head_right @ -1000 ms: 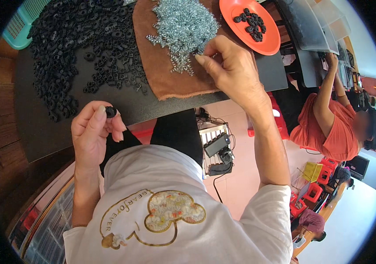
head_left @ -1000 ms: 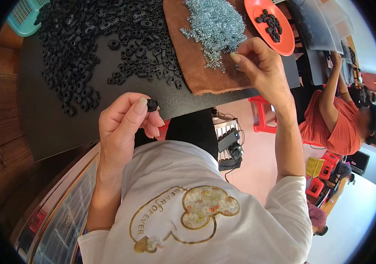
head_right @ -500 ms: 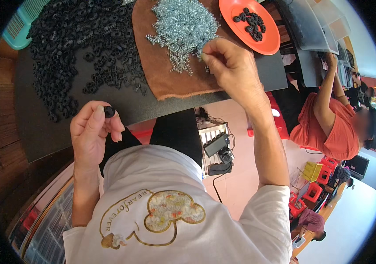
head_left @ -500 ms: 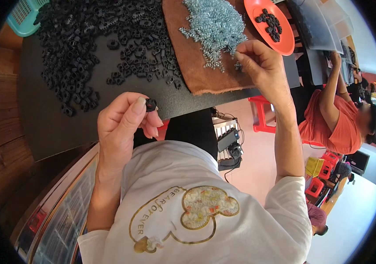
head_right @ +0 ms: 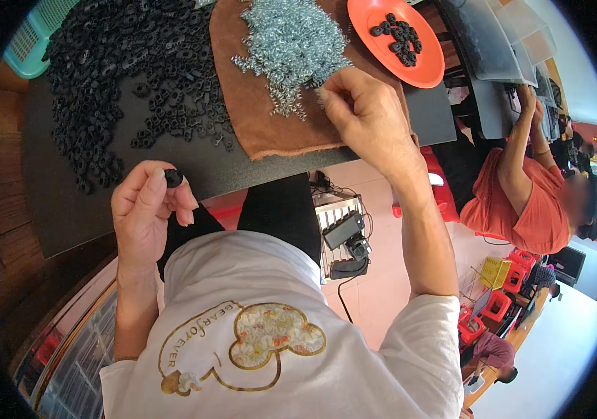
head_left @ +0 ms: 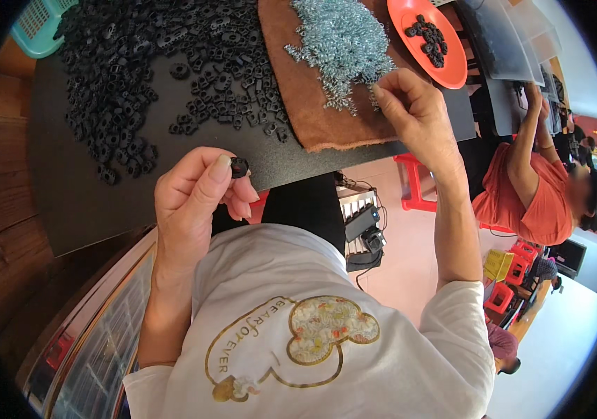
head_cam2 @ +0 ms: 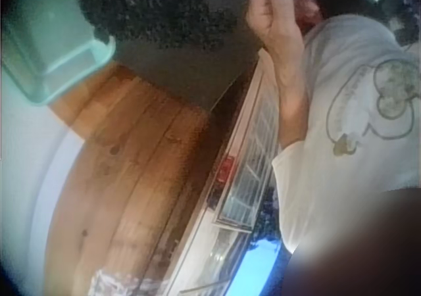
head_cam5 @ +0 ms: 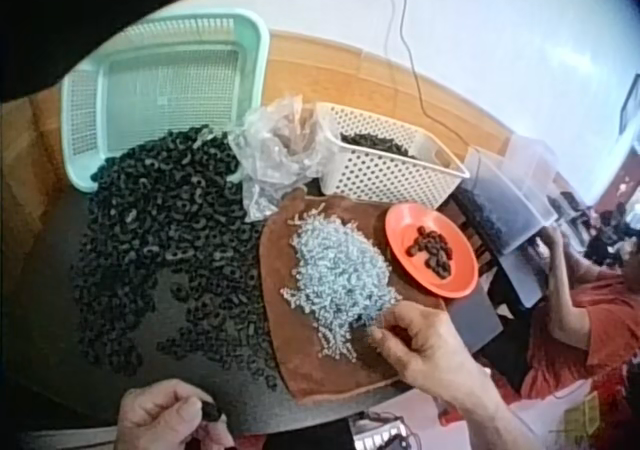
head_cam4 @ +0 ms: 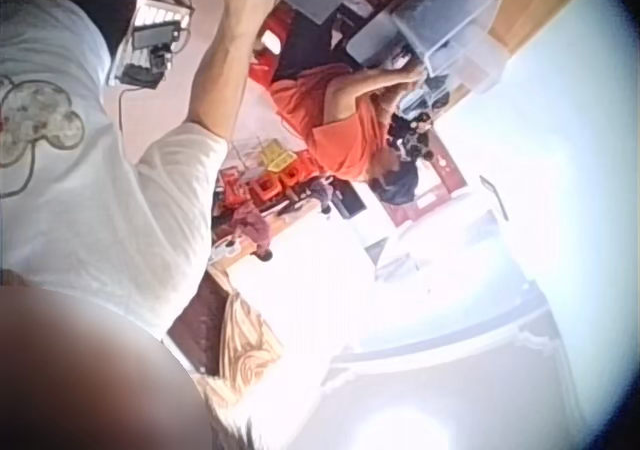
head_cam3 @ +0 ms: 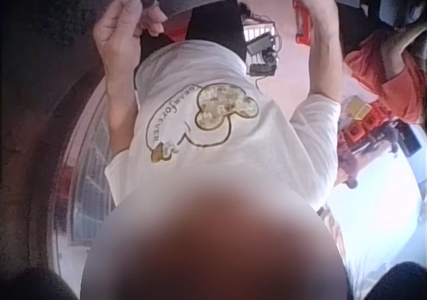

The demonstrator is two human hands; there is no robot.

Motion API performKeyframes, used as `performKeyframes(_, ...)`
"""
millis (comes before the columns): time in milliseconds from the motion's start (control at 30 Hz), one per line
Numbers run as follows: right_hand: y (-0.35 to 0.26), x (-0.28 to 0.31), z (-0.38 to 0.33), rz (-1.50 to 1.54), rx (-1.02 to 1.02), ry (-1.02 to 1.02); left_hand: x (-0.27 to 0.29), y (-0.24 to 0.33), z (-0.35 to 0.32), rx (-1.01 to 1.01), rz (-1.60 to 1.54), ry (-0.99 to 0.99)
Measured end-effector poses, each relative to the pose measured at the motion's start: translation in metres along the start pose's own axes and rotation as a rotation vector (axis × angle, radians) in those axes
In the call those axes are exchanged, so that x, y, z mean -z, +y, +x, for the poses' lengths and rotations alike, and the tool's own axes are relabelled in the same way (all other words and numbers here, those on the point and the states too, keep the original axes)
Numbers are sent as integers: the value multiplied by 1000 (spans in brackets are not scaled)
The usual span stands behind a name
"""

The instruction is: Manually inserting small light-green beads into black plastic ring settings at a workbench.

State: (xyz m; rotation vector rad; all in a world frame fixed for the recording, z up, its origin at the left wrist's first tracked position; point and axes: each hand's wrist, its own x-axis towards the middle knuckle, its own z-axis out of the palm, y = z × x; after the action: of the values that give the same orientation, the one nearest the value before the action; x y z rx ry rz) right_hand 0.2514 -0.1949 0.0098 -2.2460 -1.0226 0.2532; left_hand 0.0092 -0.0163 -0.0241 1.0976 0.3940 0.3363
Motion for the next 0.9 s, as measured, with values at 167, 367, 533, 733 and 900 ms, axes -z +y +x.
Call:
performKeyframes(167, 0, 0, -1, -6, 47, 16, 1, -3, 0, -31, 50, 5)
performKeyframes(367, -4, -1, -2, -19, 169, 4, 0, 0, 0, -4, 8, 2)
performKeyframes(533, -4, 0, -2, -95, 246, -38, -2, 0, 0, -6, 16, 10)
performKeyframes(733, 5, 8, 1, -113, 259, 41, -3, 2, -2, -2, 34, 31)
performKeyframes(900, 21, 8, 6, -382, 298, 94, -4, 1, -1, -4, 33, 29)
